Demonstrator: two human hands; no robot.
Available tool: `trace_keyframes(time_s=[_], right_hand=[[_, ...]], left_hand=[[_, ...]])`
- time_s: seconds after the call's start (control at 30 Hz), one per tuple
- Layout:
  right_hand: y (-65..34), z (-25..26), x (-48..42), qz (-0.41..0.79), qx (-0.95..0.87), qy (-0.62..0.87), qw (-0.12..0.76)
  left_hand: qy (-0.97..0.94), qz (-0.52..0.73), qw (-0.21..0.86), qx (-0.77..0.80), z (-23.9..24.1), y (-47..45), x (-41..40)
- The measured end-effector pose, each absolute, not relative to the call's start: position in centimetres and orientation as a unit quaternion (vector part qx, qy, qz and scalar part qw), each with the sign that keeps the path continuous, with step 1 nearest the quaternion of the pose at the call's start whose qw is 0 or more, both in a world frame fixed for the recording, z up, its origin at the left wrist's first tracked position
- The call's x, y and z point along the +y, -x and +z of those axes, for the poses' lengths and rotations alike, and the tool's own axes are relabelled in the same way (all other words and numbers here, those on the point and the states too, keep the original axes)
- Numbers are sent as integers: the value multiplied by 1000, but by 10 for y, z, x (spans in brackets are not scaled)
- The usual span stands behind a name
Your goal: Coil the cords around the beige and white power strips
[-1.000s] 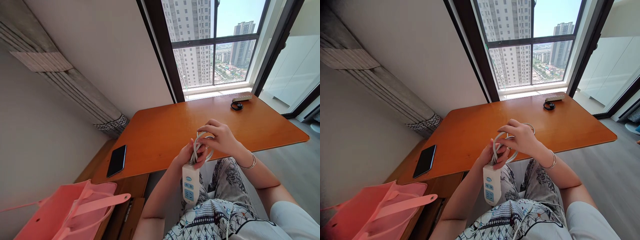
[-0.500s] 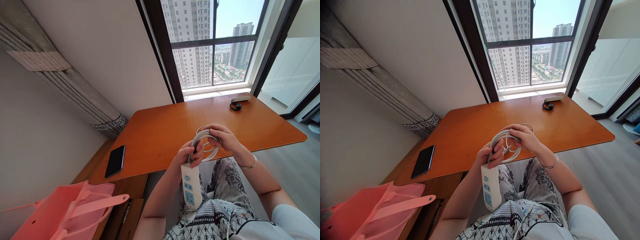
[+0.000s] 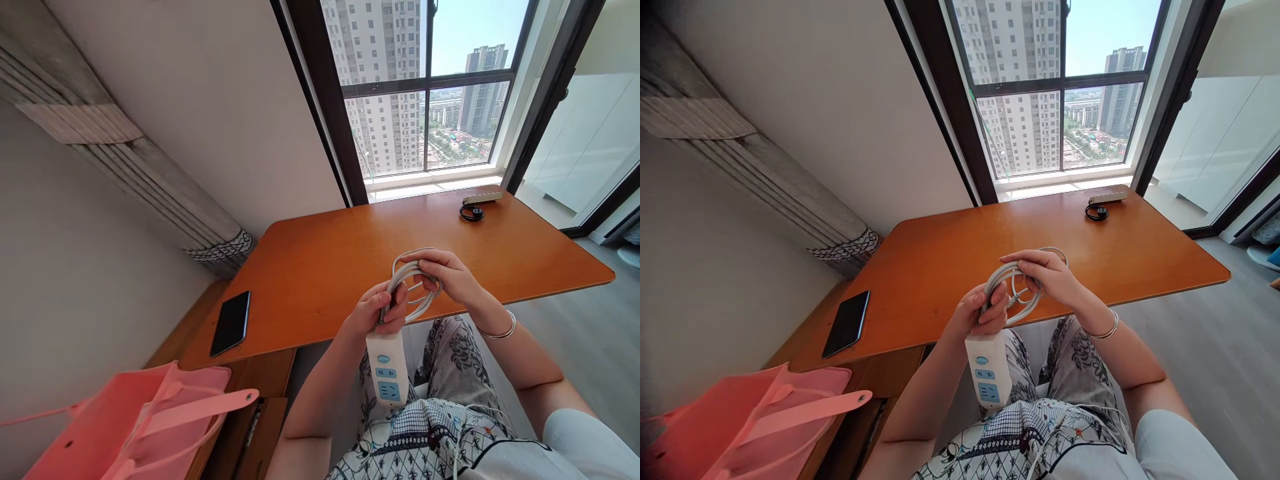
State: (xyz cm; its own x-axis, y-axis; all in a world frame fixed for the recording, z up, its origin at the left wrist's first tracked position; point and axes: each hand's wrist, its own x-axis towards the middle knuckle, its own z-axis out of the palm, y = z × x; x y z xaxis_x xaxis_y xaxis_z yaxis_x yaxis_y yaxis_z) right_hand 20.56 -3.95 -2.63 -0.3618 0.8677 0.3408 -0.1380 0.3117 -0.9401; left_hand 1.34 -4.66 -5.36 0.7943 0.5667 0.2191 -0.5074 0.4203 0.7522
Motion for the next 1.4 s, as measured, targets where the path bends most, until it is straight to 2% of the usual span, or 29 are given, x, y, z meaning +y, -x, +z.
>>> trace_keyframes(time_s=[0.1, 0.2, 0.3, 0.5, 0.6, 0.7, 0.87, 0.97, 1.07, 1.2, 1.4], right_hand=[[-201, -32, -44, 313, -720, 303, 540], [-198, -37, -45, 142, -771, 304, 541], [-198, -38, -44, 75, -793, 312, 518], [-201, -35, -42, 20, -811, 328, 483], [-201, -35, -40, 27, -810, 325, 487], [-202, -37, -38, 41, -815, 319, 483], [-202, -33, -38, 82, -816, 311, 480], [-202, -31, -37, 158, -805, 293, 491], [-201, -38, -36, 287, -772, 271, 499], [-199, -64, -30, 405, -735, 253, 481], [-199, -107, -27, 427, -754, 311, 390]], left_hand=[[-412, 329, 849, 12, -51, -16, -47], [-394, 335, 856, -9, -50, -16, -47], [-388, 328, 861, -16, -51, -15, -48], [-391, 337, 857, -1, -52, -16, -50], [-449, 358, 816, 71, -48, -13, -45], [-511, 325, 786, 128, -43, -7, -38], [-482, 308, 813, 111, -41, -7, -41], [-456, 337, 820, 72, -41, -13, -48], [-440, 362, 821, 45, -38, -17, -53], [-420, 493, 756, 93, -25, -14, -57], [-394, 661, 611, 185, 0, -4, -60]])
